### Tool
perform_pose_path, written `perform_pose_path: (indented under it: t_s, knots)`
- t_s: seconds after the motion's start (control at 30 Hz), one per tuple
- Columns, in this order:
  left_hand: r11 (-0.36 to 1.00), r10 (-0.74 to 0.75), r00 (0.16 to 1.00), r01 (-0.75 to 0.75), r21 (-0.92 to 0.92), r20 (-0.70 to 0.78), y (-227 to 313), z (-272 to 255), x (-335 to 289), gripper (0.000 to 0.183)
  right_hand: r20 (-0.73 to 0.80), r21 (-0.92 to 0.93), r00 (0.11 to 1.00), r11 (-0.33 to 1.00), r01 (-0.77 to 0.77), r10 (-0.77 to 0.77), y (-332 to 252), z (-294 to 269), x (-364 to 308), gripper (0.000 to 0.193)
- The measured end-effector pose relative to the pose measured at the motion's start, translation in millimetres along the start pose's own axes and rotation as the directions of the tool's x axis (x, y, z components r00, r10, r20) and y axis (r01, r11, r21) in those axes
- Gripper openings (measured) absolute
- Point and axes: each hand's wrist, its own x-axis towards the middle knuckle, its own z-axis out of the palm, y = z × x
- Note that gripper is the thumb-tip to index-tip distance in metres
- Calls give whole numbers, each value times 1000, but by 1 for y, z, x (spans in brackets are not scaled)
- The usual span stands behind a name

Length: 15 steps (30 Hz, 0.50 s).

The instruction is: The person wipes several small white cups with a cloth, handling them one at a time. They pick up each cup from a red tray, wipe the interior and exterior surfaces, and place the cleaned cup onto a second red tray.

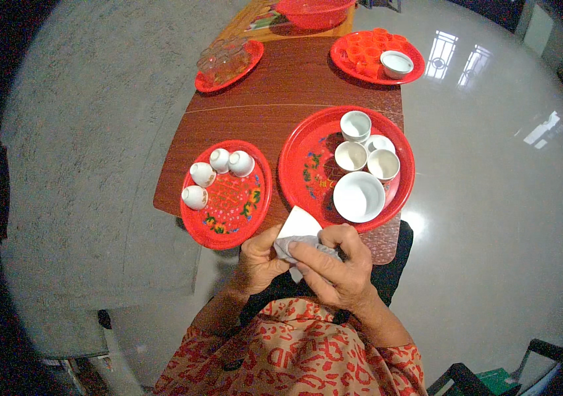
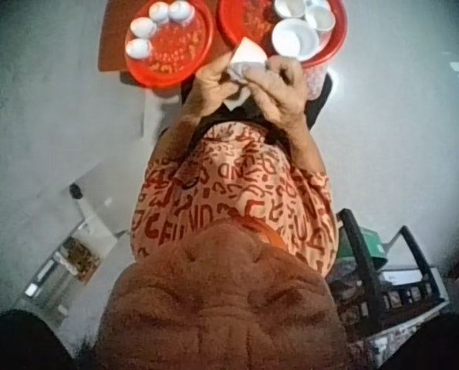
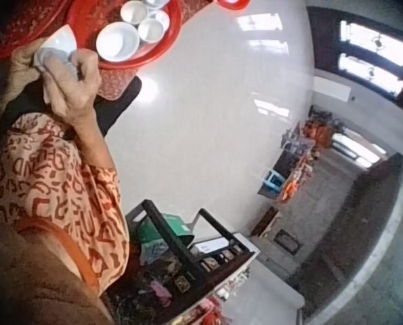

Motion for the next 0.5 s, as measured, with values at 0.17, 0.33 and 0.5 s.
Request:
perform_pose_path:
  t_s: [0.17,0.33,0.5]
  knots:
    - [987,6,997,-17,161,73,4,-5,-4,51,22,56,993,991,-118,117,8,-5,6,31]
    - [975,-149,985,161,-152,87,8,2,-1,33,81,316,928,873,-370,364,16,-4,9,22]
    - [947,-146,989,150,-284,34,-7,5,0,30,62,284,905,862,-420,420,20,2,1,23]
